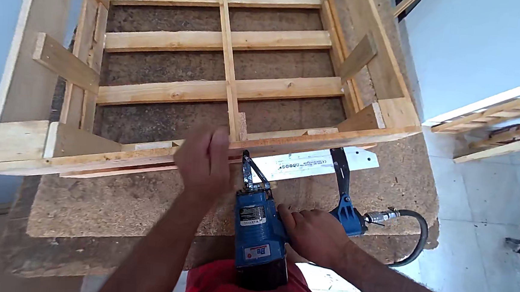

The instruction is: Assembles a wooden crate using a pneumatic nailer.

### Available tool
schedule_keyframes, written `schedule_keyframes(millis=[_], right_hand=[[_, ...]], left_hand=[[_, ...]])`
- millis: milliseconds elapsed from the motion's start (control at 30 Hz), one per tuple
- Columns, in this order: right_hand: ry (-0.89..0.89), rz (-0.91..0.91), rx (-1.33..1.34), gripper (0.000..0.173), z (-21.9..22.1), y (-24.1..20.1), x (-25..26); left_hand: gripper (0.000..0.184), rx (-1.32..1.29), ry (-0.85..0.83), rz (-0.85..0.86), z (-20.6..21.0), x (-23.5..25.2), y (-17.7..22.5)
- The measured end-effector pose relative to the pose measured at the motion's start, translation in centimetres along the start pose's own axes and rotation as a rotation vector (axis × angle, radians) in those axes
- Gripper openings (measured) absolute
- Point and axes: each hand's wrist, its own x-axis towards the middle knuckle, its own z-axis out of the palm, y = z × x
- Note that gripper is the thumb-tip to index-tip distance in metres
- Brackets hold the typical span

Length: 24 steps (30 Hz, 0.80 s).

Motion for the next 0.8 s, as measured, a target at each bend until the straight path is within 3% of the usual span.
schedule_keyframes(millis=[33,100,167,300,467,667,800], right_hand=[[-0.003,-0.006,0.004,0.04,0.0,0.0,-0.1],[-0.048,-0.015,0.027,0.042,-0.4,-0.3,-0.2],[-0.135,0.002,0.045,0.045,-0.9,-0.6,-0.1],[-0.227,0.045,0.062,0.044,-0.4,-1.1,0.1],[-0.395,0.122,0.161,0.043,-0.3,-1.5,1.1],[-0.457,0.171,0.199,0.046,-0.3,-2.0,1.2],[-0.513,0.2,0.222,0.033,-0.4,-2.0,1.6]], left_hand=[[0.044,-0.107,-0.052,-0.169,0.2,-3.3,0.1],[0.062,-0.562,-0.391,-0.638,1.5,-7.5,-0.7],[0.074,-1.008,-0.521,-0.862,3.1,-9.0,-1.6],[0.055,-1.151,-0.491,-0.911,3.9,-9.4,-2.0],[0.054,-1.154,-0.483,-0.907,4.4,-9.5,-3.1],[0.051,-1.133,-0.486,-0.919,4.4,-9.4,-2.9],[0.052,-1.122,-0.475,-0.921,4.5,-9.2,-2.8]])
